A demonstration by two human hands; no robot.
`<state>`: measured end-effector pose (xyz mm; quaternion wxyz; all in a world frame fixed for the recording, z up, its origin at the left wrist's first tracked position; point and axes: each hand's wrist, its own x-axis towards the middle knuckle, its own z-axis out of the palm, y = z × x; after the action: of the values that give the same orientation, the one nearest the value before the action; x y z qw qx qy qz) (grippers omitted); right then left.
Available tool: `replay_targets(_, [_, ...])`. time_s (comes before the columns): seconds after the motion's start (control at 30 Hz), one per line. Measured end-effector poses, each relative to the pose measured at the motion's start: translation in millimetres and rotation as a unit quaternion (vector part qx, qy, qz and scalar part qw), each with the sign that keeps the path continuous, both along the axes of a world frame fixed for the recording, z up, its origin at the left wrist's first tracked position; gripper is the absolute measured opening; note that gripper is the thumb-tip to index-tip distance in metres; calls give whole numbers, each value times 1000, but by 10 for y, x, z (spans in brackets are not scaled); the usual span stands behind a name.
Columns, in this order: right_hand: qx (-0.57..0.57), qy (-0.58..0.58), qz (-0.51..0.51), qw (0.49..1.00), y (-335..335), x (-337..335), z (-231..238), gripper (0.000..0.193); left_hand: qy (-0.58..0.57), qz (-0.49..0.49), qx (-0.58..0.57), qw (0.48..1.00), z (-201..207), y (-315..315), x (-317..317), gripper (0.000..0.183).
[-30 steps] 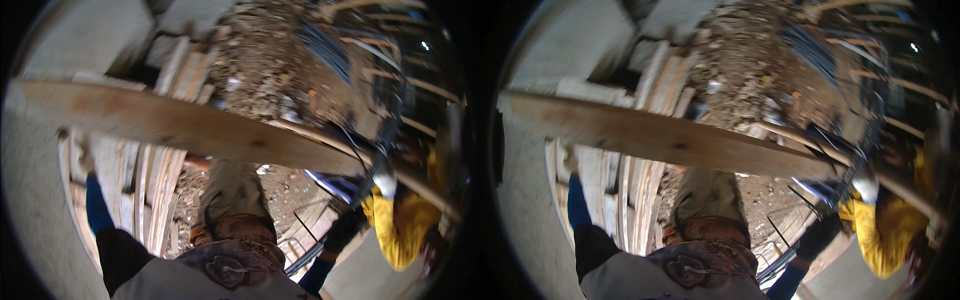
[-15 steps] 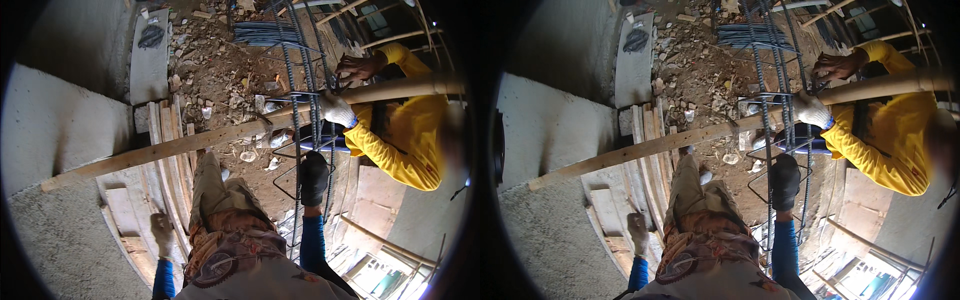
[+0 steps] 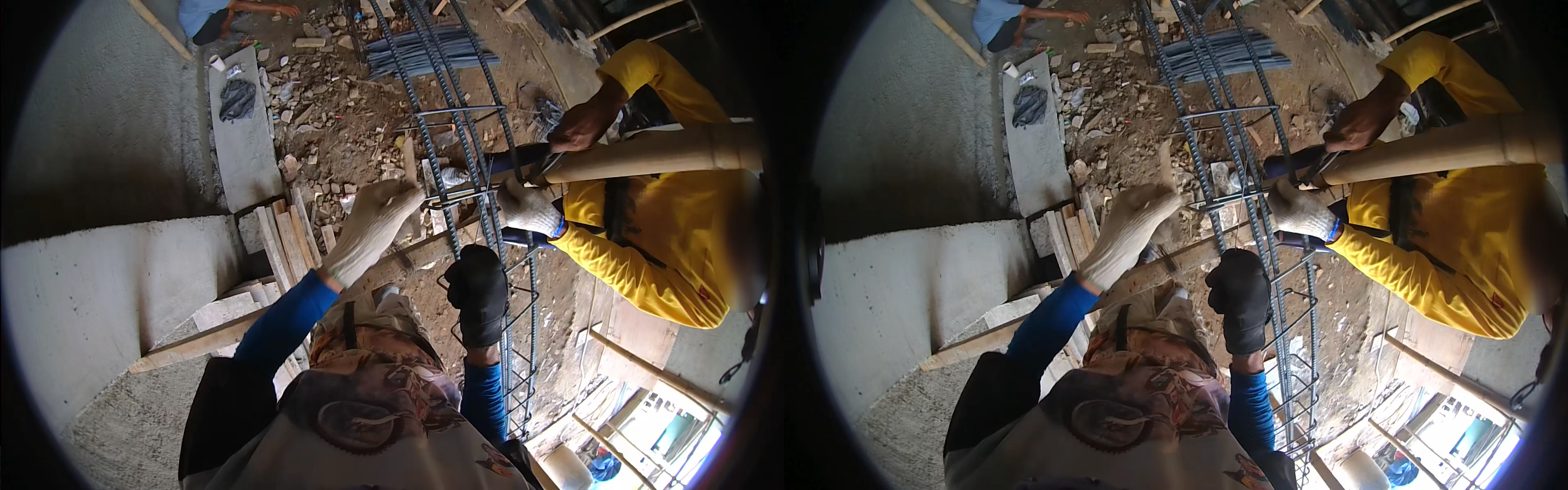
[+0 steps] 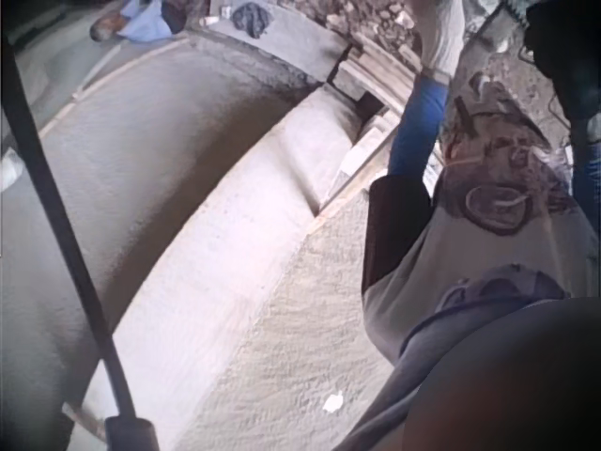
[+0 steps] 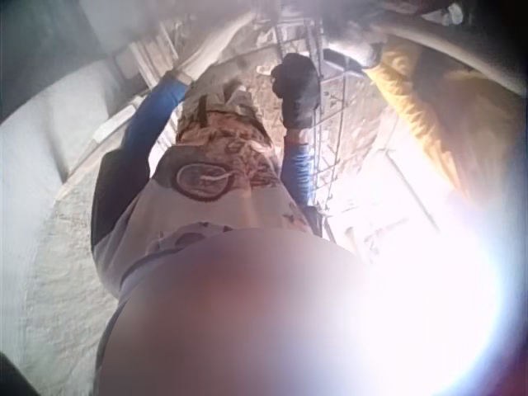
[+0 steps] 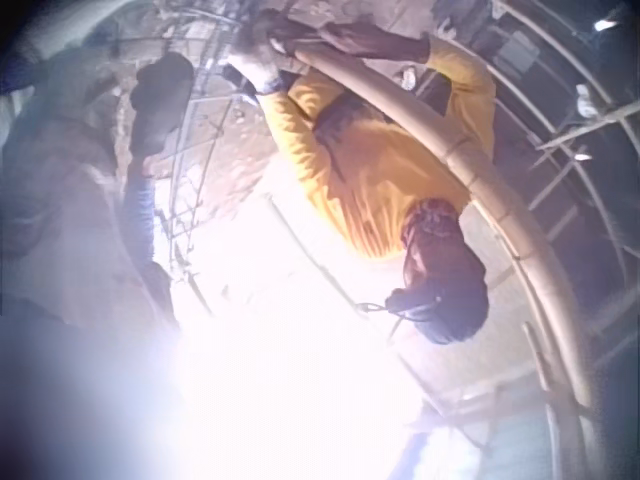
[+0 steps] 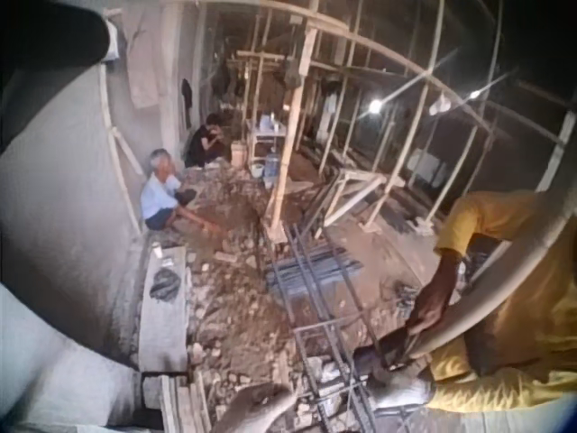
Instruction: The person uses a rebar tying tool to twist and secure wire ties at intersections of a rebar cage. They repeatedly position the tool, rotate it to tighten the ties, and move along the cage to fasten multiple joints. Another worker assists nearby.
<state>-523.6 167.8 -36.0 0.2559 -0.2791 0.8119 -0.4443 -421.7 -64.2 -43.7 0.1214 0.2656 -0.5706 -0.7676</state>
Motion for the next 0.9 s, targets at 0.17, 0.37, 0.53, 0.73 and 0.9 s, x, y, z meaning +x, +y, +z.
replay_targets(0.17, [14,63,66,996,-103,-138,-163,12,-19,8,63,998,-333,-224,-502,30])
replay_targets(0.37, [15,52,13,998,-58,-203,-160,21,-63,77,122,987,-427,-236,-774,38])
replay_targets(0.53, [46,231,95,967,-127,-402,-49,18,-61,95,125,986,-354,-215,-796,38])
replay_targets(0.73, [61,250,103,961,-235,-461,24,18,-72,111,122,984,-316,-162,-785,35])
replay_targets(0.9, [10,209,105,972,-329,-469,-130,17,-101,110,84,985,-367,-179,-810,39])
